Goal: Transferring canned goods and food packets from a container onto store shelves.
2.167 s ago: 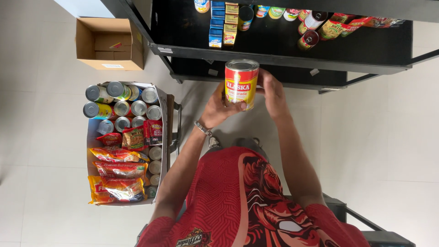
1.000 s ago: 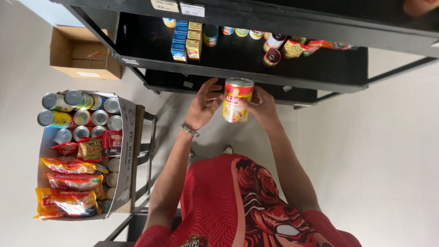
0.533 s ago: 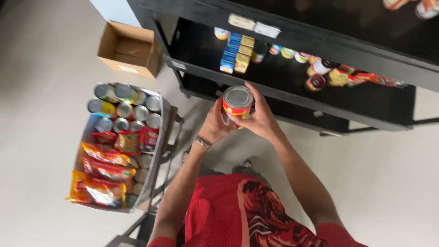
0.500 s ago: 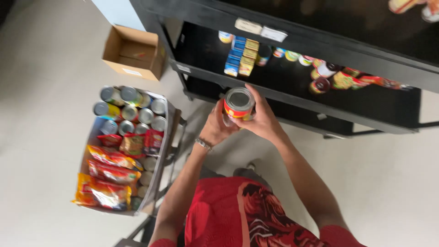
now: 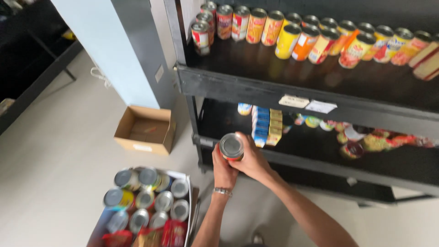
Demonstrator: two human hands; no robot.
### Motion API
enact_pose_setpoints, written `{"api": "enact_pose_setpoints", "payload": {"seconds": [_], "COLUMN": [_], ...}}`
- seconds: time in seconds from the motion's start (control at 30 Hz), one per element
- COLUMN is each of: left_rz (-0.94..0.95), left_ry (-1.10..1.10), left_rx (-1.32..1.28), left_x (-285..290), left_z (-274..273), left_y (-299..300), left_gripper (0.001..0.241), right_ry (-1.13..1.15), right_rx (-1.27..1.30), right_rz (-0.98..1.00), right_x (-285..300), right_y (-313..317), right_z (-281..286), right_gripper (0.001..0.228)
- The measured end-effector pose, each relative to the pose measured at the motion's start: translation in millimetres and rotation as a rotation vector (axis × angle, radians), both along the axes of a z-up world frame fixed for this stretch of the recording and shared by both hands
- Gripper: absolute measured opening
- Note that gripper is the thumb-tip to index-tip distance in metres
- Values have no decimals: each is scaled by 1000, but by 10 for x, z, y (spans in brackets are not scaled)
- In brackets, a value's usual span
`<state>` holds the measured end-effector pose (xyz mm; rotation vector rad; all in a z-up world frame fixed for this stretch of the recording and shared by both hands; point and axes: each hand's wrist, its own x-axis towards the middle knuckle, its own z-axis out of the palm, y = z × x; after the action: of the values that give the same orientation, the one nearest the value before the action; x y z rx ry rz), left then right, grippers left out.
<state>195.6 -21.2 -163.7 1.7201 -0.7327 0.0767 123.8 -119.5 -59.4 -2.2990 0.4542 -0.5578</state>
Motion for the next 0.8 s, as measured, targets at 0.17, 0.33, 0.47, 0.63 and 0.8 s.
{"api": "enact_pose_setpoints", "payload": {"seconds": [0.17,0.33,0.47,0.63,0.8], "left_rz": [89,146,212,203,107], "left_ry": [-30,-58,19,61,-7], "left_rx": [-76,-136,5,41,99], "left_x": [478,1007,1494,2154,2553], "left_z": [-612,-812,-1143,-1688,-2206], "left_y": [-477,-1017,-1386,-2040,-2668], "left_gripper": [86,93,91,91,97], "right_ry": [-111,-149,-12,55,163], "right_rx": [-87,-252,-304,-376,-465], "right_rz": [108,76,-18,-8,-31], "right_x": [206,213,210,438,927], "right_y": [-344,-865,-1316,-1819,-2327], "right_z": [-566,-1038,-1333,-1537,-1805], "right_gripper": [92,75,47,32,30]}}
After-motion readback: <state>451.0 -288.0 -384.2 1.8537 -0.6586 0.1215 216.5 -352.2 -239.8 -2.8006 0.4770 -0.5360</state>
